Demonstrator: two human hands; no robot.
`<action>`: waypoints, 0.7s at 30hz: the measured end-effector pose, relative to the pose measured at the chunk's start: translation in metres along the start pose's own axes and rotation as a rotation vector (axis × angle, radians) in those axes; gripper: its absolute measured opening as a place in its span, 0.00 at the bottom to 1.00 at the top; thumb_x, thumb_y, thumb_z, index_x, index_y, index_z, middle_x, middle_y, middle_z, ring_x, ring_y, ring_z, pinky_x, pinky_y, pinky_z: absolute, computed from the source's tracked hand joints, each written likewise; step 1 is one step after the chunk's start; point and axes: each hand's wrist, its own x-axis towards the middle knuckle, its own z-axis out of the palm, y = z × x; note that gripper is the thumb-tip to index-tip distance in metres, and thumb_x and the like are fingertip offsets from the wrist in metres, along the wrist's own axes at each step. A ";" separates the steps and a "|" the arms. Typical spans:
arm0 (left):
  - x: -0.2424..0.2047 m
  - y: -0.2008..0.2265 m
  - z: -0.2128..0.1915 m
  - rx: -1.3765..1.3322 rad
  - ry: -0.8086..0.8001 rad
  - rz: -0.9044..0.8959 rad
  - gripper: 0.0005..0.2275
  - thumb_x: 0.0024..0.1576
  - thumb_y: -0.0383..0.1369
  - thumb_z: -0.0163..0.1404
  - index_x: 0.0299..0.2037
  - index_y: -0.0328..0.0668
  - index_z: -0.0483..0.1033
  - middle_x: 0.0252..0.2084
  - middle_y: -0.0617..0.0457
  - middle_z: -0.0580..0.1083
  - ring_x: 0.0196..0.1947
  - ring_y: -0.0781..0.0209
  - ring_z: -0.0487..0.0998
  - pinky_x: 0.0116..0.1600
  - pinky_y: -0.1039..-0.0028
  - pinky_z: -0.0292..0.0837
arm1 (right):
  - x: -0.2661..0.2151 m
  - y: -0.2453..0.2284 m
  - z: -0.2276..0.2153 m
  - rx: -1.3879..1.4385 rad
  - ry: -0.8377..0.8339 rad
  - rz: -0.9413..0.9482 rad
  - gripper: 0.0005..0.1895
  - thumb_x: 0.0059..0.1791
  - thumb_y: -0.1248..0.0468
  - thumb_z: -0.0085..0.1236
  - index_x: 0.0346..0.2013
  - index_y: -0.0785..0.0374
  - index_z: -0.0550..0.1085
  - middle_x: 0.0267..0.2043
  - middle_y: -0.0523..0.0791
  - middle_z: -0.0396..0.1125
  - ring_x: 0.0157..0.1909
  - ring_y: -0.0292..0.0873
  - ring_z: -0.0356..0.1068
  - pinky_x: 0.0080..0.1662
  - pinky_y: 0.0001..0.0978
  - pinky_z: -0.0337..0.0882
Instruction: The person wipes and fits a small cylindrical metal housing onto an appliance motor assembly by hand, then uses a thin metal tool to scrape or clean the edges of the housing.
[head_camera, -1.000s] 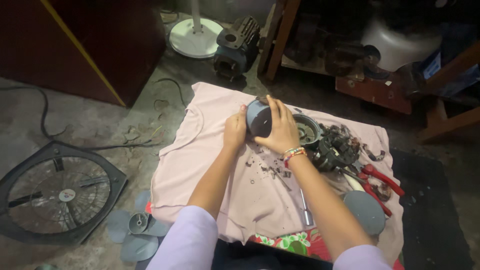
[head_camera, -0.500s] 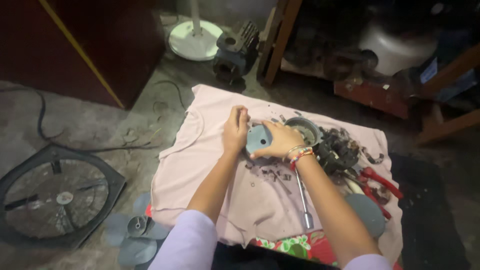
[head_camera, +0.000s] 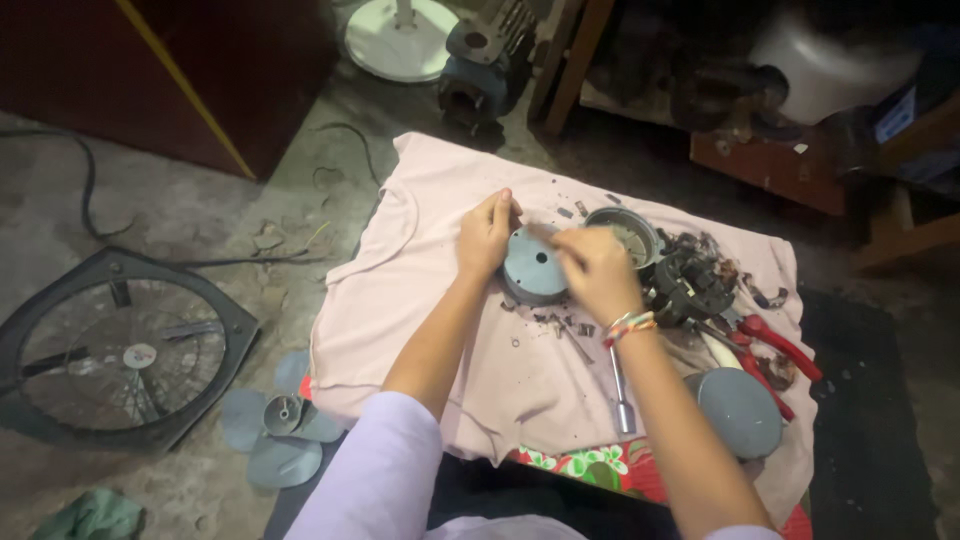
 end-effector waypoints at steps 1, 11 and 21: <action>-0.002 0.000 0.000 0.024 0.010 -0.004 0.21 0.66 0.46 0.39 0.32 0.39 0.79 0.23 0.50 0.77 0.24 0.61 0.78 0.34 0.71 0.71 | 0.003 0.001 -0.002 -0.041 0.059 -0.026 0.08 0.46 0.69 0.58 0.39 0.63 0.81 0.44 0.47 0.76 0.48 0.52 0.72 0.54 0.42 0.72; 0.002 -0.003 0.001 0.082 0.014 -0.017 0.22 0.65 0.48 0.39 0.32 0.42 0.80 0.24 0.50 0.78 0.25 0.59 0.79 0.35 0.70 0.72 | -0.014 -0.016 0.012 -0.273 0.103 -0.224 0.08 0.45 0.62 0.62 0.37 0.57 0.82 0.44 0.41 0.76 0.53 0.50 0.70 0.60 0.52 0.65; 0.001 0.008 -0.001 0.108 0.007 -0.032 0.23 0.65 0.49 0.39 0.31 0.42 0.80 0.23 0.51 0.78 0.24 0.58 0.79 0.33 0.68 0.71 | -0.023 -0.014 0.016 -0.127 -0.003 -0.031 0.31 0.45 0.47 0.63 0.60 0.56 0.73 0.63 0.52 0.65 0.68 0.60 0.57 0.66 0.56 0.55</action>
